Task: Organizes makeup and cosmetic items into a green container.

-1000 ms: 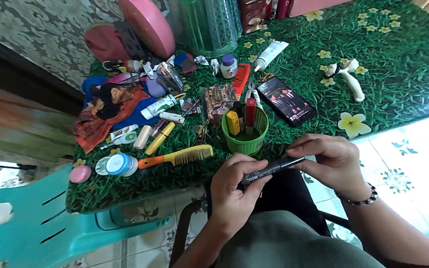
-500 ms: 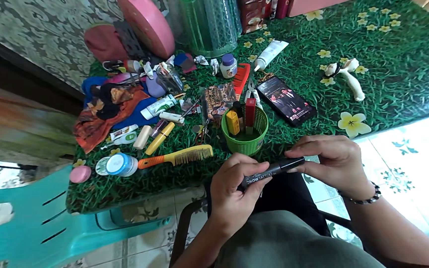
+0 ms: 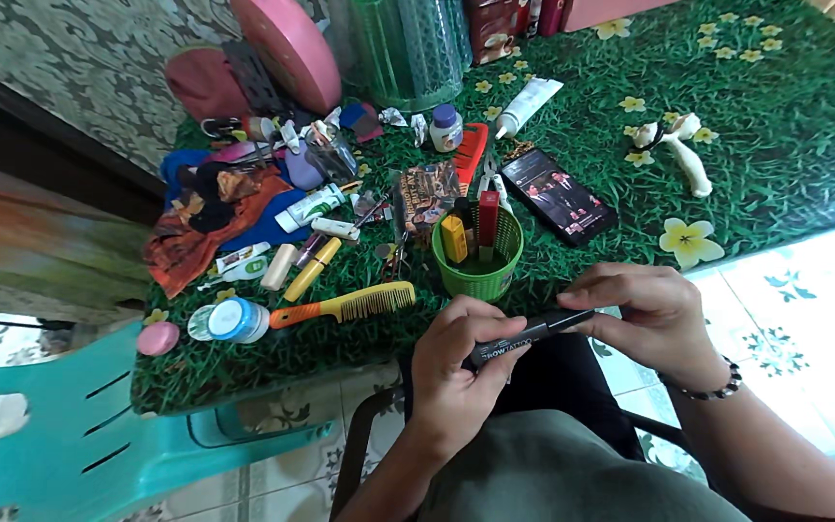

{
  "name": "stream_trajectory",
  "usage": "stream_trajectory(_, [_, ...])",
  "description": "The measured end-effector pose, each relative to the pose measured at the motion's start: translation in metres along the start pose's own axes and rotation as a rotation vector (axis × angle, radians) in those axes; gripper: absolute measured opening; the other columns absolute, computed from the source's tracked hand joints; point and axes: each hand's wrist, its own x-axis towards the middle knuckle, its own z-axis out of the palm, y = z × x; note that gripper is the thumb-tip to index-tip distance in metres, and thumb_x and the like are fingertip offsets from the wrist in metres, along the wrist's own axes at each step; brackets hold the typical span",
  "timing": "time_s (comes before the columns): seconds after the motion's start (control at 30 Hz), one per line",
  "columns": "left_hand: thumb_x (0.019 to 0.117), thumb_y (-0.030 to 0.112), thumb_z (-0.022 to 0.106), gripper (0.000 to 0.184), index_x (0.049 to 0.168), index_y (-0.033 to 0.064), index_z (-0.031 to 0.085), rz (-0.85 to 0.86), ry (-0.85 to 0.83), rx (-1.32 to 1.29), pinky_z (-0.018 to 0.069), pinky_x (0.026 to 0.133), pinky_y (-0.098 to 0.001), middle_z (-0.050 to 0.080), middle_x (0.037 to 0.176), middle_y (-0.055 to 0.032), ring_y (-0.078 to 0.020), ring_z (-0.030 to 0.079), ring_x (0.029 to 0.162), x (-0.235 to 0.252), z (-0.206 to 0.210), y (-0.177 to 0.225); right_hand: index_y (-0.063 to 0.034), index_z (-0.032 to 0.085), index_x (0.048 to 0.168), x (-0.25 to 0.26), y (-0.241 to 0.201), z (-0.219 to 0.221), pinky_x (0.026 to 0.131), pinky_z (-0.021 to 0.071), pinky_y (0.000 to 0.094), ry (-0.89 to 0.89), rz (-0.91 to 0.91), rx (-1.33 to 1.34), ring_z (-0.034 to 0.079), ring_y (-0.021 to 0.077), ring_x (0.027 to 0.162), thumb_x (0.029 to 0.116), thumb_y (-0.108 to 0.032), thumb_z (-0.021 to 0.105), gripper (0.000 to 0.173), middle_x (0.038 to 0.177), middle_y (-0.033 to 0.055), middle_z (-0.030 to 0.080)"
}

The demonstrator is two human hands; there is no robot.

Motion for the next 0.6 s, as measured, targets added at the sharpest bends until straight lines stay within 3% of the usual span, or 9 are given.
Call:
stream_trajectory(0.43, [0.0846, 0.003, 0.082, 0.029, 0.112, 0.0054, 0.072, -0.032, -0.009, -0.056, 0.0639, 0.080, -0.0266, 0.066, 0.107, -0.0061, -0.0126, 0.069, 0.094, 0.0009, 0.0007, 0.0012, -0.0083, 0.075, 0.104, 0.0006, -0.0022, 0.0007, 0.082, 0.0596, 0.0228, 0.034, -0.029, -0.032, 0.069, 0.0082, 0.094, 0.0904, -0.011, 0.079, 0.014, 0.098, 0.0015, 0.071])
stream_trajectory(0.53, [0.0859, 0.014, 0.084, 0.037, 0.120, 0.0086, 0.071, -0.071, -0.011, -0.075, 0.0631, 0.080, -0.0261, 0.068, 0.108, -0.0030, -0.0101, 0.069, 0.094, 0.0001, -0.0004, 0.0016, -0.0081, 0.074, 0.103, 0.0000, -0.0033, 0.0004, 0.083, 0.0598, 0.0227, 0.051, -0.058, -0.056, 0.069, 0.0083, 0.095, 0.0910, -0.010, 0.077, 0.013, 0.100, 0.0013, 0.072])
stream_trajectory(0.6, [0.0901, 0.021, 0.080, 0.033, 0.119, 0.0067, 0.071, -0.104, -0.024, -0.070, 0.0623, 0.081, -0.0249, 0.071, 0.107, -0.0021, -0.0084, 0.070, 0.094, -0.0002, -0.0026, 0.0021, -0.0081, 0.073, 0.102, -0.0004, -0.0052, -0.0001, 0.084, 0.0598, 0.0224, 0.055, -0.077, -0.076, 0.069, 0.0082, 0.096, 0.0925, -0.009, 0.075, 0.010, 0.102, 0.0016, 0.072])
